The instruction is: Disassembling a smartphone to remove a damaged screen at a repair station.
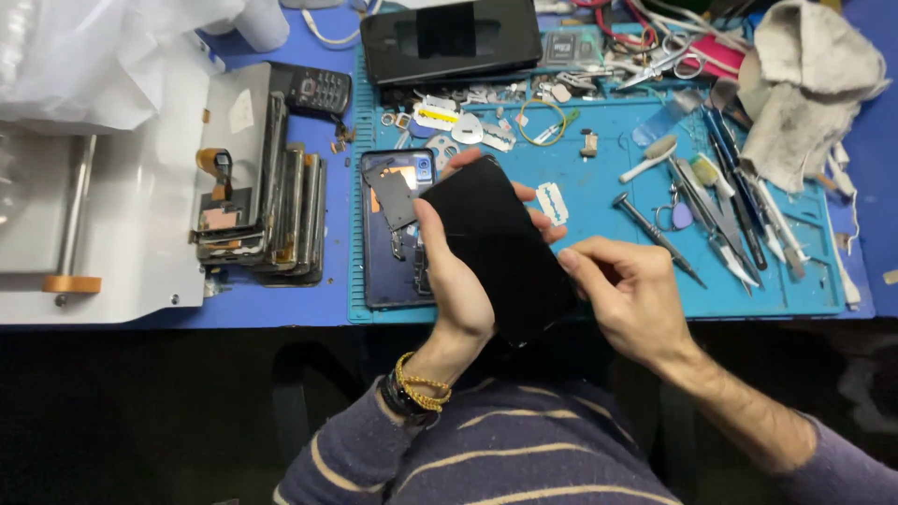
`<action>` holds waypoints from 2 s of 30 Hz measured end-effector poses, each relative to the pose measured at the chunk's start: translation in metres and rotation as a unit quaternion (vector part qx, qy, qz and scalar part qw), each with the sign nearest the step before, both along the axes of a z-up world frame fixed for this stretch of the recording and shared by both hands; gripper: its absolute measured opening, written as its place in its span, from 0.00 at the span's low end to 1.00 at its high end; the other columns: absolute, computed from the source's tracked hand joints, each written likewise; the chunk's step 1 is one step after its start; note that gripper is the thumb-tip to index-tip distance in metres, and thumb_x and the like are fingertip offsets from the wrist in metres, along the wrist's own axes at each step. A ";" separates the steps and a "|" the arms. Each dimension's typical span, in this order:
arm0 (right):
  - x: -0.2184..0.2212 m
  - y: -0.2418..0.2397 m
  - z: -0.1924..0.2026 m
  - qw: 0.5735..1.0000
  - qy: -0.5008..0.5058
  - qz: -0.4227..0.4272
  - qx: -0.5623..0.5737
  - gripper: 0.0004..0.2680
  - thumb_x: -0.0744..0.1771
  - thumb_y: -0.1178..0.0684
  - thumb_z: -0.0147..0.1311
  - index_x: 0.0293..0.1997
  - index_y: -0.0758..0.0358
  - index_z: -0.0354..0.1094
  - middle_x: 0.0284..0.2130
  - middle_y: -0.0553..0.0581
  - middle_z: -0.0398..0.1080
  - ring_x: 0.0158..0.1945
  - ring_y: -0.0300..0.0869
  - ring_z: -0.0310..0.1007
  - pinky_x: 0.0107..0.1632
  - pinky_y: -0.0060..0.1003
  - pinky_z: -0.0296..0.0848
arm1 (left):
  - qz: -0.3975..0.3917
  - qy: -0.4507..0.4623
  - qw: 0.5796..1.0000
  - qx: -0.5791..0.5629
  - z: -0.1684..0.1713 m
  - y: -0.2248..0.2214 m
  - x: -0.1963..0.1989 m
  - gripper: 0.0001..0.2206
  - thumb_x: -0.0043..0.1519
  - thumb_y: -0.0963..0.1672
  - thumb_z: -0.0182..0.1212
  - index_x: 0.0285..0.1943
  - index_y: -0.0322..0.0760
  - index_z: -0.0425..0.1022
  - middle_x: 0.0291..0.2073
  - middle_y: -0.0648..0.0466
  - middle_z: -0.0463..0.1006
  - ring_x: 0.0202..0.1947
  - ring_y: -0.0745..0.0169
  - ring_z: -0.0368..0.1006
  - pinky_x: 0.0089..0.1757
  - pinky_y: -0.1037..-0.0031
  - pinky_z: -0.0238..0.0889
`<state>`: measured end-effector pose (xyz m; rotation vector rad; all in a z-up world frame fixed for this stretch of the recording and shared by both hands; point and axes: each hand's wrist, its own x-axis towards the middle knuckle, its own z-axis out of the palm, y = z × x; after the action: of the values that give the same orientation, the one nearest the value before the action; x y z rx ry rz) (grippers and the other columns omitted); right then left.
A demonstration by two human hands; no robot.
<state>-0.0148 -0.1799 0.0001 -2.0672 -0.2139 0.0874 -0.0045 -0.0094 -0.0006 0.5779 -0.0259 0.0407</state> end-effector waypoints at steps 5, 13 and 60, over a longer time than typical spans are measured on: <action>0.001 0.003 -0.003 0.997 -0.056 -0.025 0.041 0.05 0.69 0.59 0.57 0.39 0.70 0.76 0.22 0.45 0.67 0.27 0.27 0.59 0.28 0.26 0.58 | 0.052 -0.045 0.998 -0.005 -0.006 -0.002 0.000 0.34 0.72 0.63 0.27 0.76 0.41 0.52 0.48 0.42 0.73 0.42 0.50 0.76 0.46 0.53 0.76; 0.002 0.001 0.004 0.996 -0.089 0.025 -0.007 0.04 0.69 0.60 0.57 0.39 0.70 0.75 0.23 0.48 0.69 0.27 0.29 0.62 0.29 0.28 0.60 | -0.037 -0.054 0.998 0.015 -0.015 0.006 0.002 0.33 0.74 0.61 0.27 0.76 0.39 0.51 0.45 0.42 0.73 0.39 0.51 0.77 0.48 0.55 0.76; 0.029 -0.022 0.026 0.976 0.129 0.158 -0.078 0.07 0.68 0.55 0.53 0.37 0.66 0.75 0.18 0.49 0.66 0.20 0.32 0.61 0.24 0.29 0.62 | -0.117 -0.015 0.992 -0.049 -0.023 0.011 0.002 0.32 0.77 0.62 0.27 0.75 0.39 0.50 0.47 0.38 0.74 0.44 0.44 0.78 0.47 0.56 0.74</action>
<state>0.0146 -0.2023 0.0257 -2.1360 -0.3842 0.5796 -0.0029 0.0012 -0.0235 0.4735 -0.1208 -0.1765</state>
